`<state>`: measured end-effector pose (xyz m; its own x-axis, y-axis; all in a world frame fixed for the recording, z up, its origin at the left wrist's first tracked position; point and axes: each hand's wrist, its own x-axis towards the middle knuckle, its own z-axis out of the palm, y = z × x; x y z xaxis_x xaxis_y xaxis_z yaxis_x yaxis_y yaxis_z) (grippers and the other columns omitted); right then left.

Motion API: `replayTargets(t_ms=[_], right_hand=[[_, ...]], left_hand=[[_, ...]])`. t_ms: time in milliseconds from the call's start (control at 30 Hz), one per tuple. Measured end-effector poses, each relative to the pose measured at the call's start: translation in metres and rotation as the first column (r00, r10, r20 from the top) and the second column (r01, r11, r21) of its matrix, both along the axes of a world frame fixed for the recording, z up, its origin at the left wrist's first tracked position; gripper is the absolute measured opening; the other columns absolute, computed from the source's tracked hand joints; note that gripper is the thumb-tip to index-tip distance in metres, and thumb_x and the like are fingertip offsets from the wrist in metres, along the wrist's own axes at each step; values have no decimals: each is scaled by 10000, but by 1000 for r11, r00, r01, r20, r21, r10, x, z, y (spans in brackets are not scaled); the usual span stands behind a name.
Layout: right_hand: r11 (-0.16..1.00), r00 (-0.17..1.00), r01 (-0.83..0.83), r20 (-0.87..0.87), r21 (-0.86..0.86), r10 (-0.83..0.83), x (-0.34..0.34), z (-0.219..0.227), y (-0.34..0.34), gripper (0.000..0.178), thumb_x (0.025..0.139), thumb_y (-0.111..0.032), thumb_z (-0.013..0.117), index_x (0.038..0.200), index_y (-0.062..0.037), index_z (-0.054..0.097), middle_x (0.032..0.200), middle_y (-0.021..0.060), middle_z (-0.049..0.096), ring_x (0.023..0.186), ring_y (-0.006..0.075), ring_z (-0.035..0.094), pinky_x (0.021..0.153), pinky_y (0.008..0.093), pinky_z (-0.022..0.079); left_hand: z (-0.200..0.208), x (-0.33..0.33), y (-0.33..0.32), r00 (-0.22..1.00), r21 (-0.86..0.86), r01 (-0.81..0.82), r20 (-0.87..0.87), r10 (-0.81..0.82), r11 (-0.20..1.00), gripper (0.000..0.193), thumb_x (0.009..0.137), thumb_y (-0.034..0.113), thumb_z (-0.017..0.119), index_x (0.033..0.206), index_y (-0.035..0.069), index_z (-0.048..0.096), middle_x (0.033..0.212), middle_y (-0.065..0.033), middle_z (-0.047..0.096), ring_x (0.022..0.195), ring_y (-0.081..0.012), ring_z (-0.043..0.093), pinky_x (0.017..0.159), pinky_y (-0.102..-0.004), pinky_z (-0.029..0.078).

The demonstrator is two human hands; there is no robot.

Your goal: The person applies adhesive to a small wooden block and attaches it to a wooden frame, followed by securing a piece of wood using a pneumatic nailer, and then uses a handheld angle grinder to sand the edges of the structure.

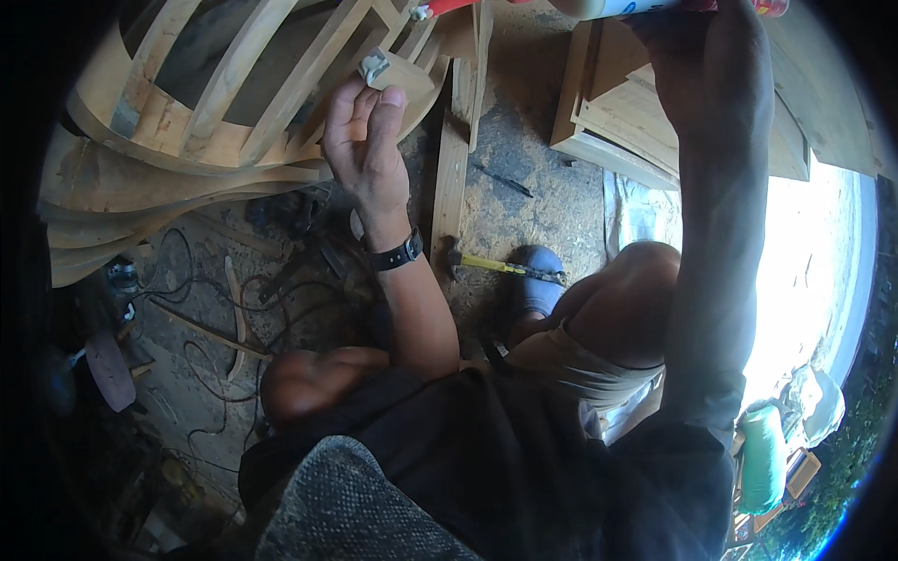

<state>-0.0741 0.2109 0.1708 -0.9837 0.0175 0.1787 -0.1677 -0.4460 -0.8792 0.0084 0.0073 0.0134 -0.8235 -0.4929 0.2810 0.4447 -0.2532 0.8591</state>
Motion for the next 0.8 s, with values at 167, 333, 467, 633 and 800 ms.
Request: replayTargets(t_ms=[167, 333, 467, 633, 800], right_hand=[[1000, 949, -3, 316, -1, 3, 19, -45, 41, 402, 1038, -285, 602, 1318, -1, 550, 1247, 152, 658, 1155, 265, 667, 1044, 469, 515], [998, 835, 42, 551, -37, -15, 85, -168, 72, 447, 1019, -347, 631, 1312, -20, 549, 1232, 137, 661, 1187, 257, 646, 1060, 496, 491], [938, 622, 318, 777, -140, -95, 117, -303, 96, 486, 1013, -403, 639, 1311, -30, 550, 1279, 168, 639, 1202, 304, 632, 1078, 488, 497], [828, 513, 555, 817, -79, -266, 136, -433, 116, 518, 964, -412, 707, 1306, -63, 534, 1278, 172, 613, 1203, 354, 621, 1045, 536, 519], [793, 474, 608, 814, -27, -335, 131, -445, 125, 522, 968, -419, 700, 1308, -60, 532, 1260, 188, 617, 1193, 362, 628, 1041, 541, 519]], left_hand=[[-9, 11, -29, 986, -143, -165, -6, 166, 976, 313, 939, 71, 739, 1216, -40, 644, 1148, -112, 701, 1061, -153, 648, 957, -301, 513], [-24, 12, -33, 973, -219, -225, -1, 230, 950, 324, 909, 87, 784, 1177, -46, 661, 1111, -103, 707, 1013, -170, 661, 972, -346, 517], [-26, 8, -23, 972, -355, -227, -28, 233, 907, 312, 934, 79, 745, 1198, -57, 650, 1136, -123, 704, 1043, -182, 663, 971, -337, 518], [-43, 22, -23, 979, -439, -139, 75, 190, 887, 327, 993, 83, 659, 1263, -94, 602, 1160, -182, 709, 1057, -213, 685, 950, -326, 531], [-51, 24, -8, 988, -412, -43, 119, 100, 910, 350, 989, 75, 665, 1285, -100, 600, 1161, -185, 710, 1062, -210, 687, 946, -327, 542]])
